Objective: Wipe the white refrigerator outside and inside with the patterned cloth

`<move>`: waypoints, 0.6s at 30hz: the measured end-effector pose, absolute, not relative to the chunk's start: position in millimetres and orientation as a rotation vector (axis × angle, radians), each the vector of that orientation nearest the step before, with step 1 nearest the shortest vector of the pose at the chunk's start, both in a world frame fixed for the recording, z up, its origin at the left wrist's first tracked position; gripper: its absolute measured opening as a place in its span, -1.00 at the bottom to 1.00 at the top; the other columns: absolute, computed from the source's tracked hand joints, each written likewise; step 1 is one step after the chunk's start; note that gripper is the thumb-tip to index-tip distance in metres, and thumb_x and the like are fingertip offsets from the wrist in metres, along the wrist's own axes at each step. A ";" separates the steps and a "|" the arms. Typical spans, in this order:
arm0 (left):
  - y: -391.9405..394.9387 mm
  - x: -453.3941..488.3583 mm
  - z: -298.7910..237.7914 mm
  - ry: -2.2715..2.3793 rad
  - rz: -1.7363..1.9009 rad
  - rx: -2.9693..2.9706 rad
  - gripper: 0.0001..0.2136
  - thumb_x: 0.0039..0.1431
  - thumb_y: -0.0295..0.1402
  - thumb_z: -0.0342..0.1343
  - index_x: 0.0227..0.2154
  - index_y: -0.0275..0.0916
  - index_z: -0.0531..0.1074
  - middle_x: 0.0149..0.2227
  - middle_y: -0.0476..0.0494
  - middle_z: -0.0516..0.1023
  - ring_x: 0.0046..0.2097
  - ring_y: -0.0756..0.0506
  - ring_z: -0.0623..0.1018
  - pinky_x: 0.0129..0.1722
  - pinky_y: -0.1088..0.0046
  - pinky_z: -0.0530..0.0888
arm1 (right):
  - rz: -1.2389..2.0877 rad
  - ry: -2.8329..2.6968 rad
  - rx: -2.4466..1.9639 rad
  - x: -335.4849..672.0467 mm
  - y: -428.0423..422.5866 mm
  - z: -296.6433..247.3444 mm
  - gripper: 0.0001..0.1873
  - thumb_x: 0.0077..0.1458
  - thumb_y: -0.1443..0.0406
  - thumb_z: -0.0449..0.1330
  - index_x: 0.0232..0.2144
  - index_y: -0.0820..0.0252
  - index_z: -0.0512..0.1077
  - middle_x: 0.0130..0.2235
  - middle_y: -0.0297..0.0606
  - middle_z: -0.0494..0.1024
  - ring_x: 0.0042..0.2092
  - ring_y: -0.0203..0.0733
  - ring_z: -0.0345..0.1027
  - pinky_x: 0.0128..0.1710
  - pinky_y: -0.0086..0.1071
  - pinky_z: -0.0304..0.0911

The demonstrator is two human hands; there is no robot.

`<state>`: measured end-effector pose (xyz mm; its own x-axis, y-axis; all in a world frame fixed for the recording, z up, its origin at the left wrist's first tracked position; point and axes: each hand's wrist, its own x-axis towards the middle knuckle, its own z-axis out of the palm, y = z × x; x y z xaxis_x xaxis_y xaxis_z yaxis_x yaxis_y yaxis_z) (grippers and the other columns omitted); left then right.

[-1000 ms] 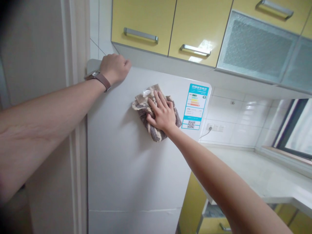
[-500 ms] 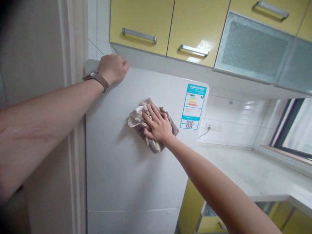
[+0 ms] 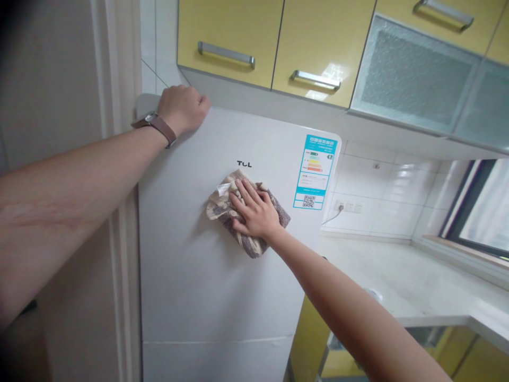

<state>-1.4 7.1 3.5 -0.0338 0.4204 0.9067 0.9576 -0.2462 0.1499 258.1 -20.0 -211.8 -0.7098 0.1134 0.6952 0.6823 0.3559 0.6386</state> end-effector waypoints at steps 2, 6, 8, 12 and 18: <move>7.4 -1.4 3.5 -1.456 -1.224 -1.616 -0.38 0.41 -0.14 -0.31 0.10 -0.42 0.57 0.13 -0.50 0.56 0.14 -0.38 0.52 0.13 -0.01 0.36 | -1.340 -2.090 -0.692 258.3 -20.3 -215.1 -0.31 0.32 -0.01 0.02 0.36 0.19 0.28 0.50 0.00 -0.04 0.50 0.15 -0.11 0.23 -0.04 0.04; 6.5 -1.4 2.9 -1.451 -1.171 -1.583 -0.37 0.41 -0.14 -0.33 0.08 -0.40 0.59 0.09 -0.50 0.59 0.10 -0.34 0.55 0.08 0.05 0.41 | -1.329 -2.116 -0.683 259.0 -20.8 -222.4 -0.32 0.31 0.01 0.04 0.35 0.20 0.29 0.50 0.01 -0.04 0.50 0.14 -0.12 0.25 -0.05 0.03; 5.6 -1.2 2.7 -1.451 -1.167 -1.577 -0.37 0.41 -0.15 -0.33 0.07 -0.41 0.59 0.08 -0.50 0.59 0.09 -0.34 0.55 0.07 0.06 0.41 | -1.340 -2.118 -0.666 259.5 -20.9 -226.6 -0.32 0.31 0.01 0.04 0.34 0.21 0.30 0.49 0.02 -0.03 0.50 0.13 -0.12 0.25 -0.06 0.03; 5.0 -0.7 3.0 -1.469 -1.181 -1.590 -0.40 0.43 -0.15 -0.31 0.09 -0.37 0.58 0.11 -0.45 0.58 0.12 -0.32 0.54 0.11 0.08 0.40 | -1.369 -2.122 -0.641 260.9 -21.1 -234.9 -0.32 0.30 -0.02 0.03 0.32 0.21 0.32 0.49 0.02 -0.01 0.50 0.13 -0.11 0.22 -0.06 0.06; 6.6 -0.3 3.8 -1.431 -1.217 -1.612 -0.41 0.44 -0.18 -0.27 0.05 -0.50 0.58 0.08 -0.53 0.58 0.14 -0.38 0.55 0.15 0.00 0.39 | -1.377 -2.145 -0.617 262.6 -20.6 -247.3 -0.30 0.30 -0.05 0.02 0.32 0.21 0.32 0.49 0.02 -0.01 0.50 0.12 -0.12 0.20 -0.06 0.09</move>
